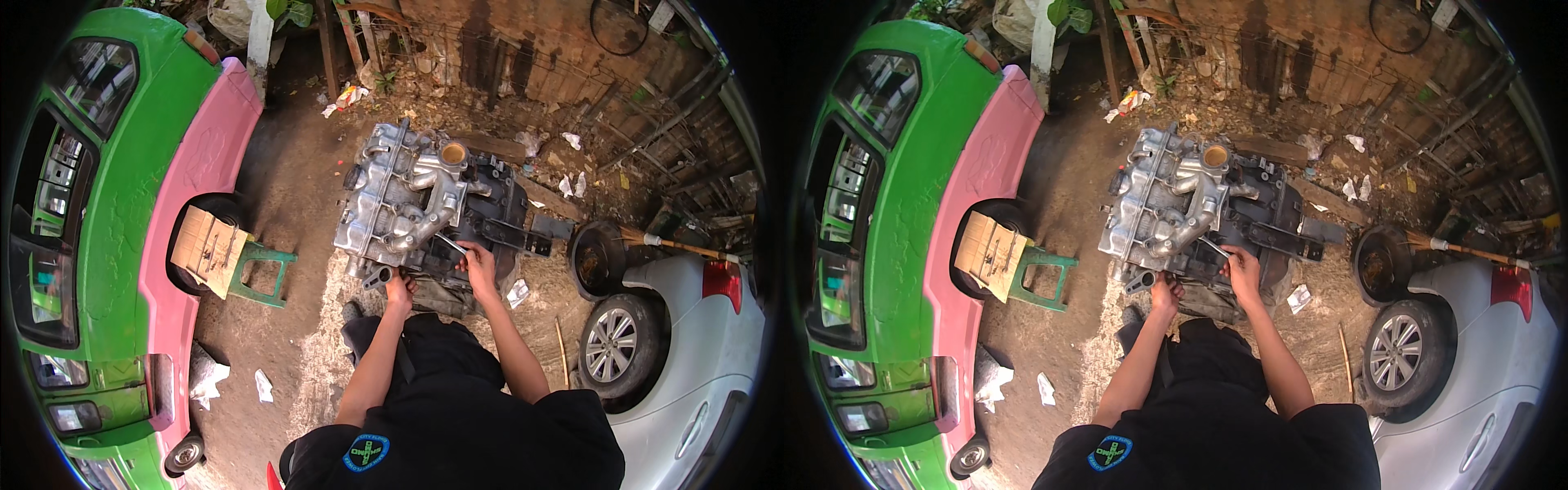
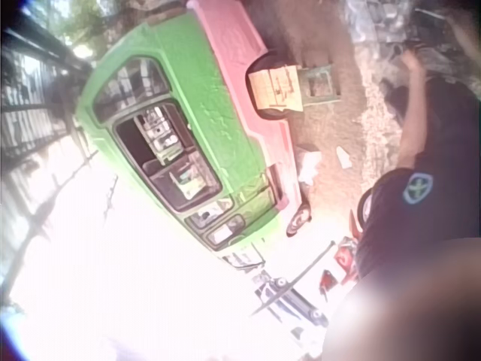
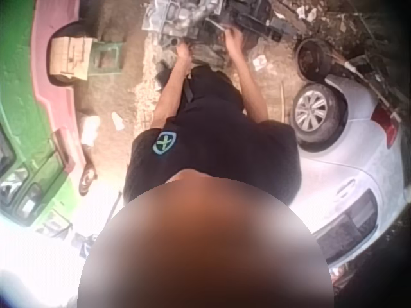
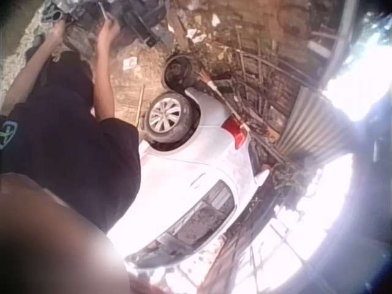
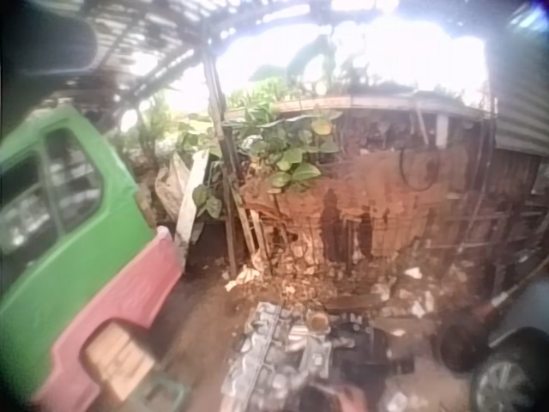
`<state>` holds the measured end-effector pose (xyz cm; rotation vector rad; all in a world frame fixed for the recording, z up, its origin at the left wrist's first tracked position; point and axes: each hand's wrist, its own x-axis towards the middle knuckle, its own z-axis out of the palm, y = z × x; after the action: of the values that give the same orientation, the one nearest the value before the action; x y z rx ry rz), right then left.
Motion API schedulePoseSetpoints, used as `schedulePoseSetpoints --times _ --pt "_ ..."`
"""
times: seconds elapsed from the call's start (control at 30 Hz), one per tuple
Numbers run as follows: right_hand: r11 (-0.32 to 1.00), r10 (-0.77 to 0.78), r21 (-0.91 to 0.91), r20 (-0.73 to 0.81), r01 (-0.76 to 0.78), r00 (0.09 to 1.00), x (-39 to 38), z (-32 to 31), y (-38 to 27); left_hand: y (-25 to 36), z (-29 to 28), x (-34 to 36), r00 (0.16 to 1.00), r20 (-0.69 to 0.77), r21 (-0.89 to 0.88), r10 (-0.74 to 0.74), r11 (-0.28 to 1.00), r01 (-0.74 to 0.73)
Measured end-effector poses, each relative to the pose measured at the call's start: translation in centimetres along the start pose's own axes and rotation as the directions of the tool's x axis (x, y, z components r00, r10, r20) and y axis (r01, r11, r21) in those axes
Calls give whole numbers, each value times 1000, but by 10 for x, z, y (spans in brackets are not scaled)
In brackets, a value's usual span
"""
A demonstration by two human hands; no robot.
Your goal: The person works on a car engine block placed on the ground, using a wrench to loosen and remove bolts from the exhaust manifold. They repeatedly reach for tools and fasteners, then place them on a nearby cardboard sheet.
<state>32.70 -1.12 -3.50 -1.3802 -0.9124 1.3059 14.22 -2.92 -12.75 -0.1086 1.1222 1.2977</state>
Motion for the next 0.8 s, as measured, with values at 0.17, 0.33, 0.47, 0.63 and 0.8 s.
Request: schedulePoseSetpoints --times 0.17,0.33,0.47,0.63,0.8 --pt "1000 9 -9 -8 -9 1000 0 0 0 3 -6 3 994 79 -40 -73 996 77" --pt "1000 -13 11 2 13 1000 -2 0 0 3 -2 0 991 42 -67 -129 989 131" --pt "1000 7 -24 -13 -7 1000 -2 1 -2 1 1 -6 999 52 58 16 998 -19" --pt "1000 4 -26 -12 -4 1000 -2 2 -3 -5 -2 -10 979 115 243 170 950 -194" --pt "999 -6 -32 -12 6 1000 -3 1 -2 -6 0 -9 988 70 123 139 981 -147"
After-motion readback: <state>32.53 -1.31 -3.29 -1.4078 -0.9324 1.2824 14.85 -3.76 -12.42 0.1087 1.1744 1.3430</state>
